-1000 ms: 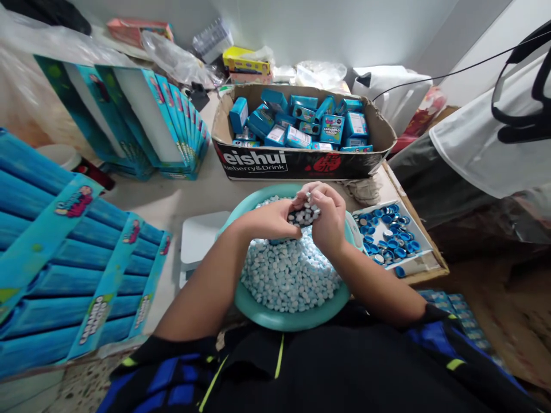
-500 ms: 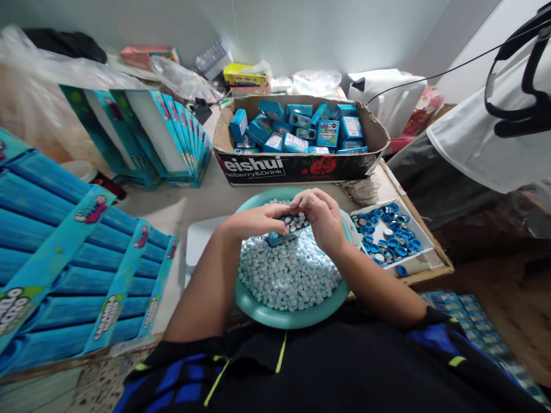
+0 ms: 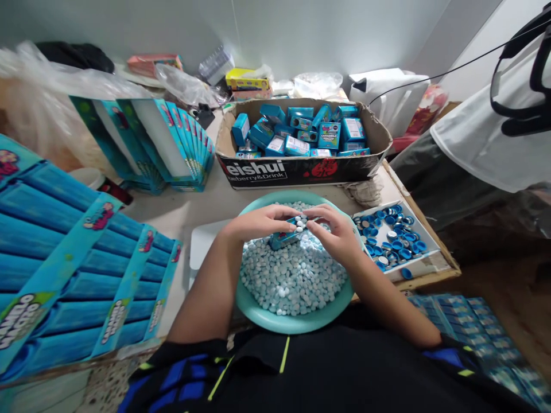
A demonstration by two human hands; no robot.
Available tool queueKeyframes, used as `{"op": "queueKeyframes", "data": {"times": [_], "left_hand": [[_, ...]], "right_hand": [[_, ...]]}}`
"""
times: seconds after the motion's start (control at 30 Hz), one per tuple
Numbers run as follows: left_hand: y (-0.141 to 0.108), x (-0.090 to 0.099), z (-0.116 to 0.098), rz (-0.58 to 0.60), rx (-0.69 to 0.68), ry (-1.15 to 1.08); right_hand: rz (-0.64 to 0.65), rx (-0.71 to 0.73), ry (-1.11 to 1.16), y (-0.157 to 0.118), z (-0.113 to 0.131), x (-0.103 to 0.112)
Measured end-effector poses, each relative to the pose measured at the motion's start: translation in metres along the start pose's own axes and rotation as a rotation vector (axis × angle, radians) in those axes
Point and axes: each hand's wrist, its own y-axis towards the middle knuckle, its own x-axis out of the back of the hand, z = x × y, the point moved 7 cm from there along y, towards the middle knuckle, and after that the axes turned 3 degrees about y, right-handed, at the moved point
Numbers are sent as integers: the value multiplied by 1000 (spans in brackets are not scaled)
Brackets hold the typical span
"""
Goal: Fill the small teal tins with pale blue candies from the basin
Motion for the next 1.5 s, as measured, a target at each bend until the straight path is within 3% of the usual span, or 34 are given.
{"op": "queueKeyframes", "data": {"times": [0.2, 0.47, 0.83, 1.17, 1.3, 1.5], "left_hand": [[0, -1, -3, 51, -23, 96], [0, 0, -1, 32, 1, 100], [0, 5, 1, 38, 46, 136], [-2, 4, -5, 18, 2, 148], [-6, 1, -10, 54, -78, 115], [-10, 2, -8, 66, -124, 383]], "right_hand": [[86, 109, -134, 0, 8, -7], [-3, 341, -231, -4, 28, -6], [80, 399, -313, -4, 23, -14], [37, 315, -116, -4, 21, -4], [45, 336, -210, -6, 21, -8], [71, 427, -418, -8, 27, -17]]}}
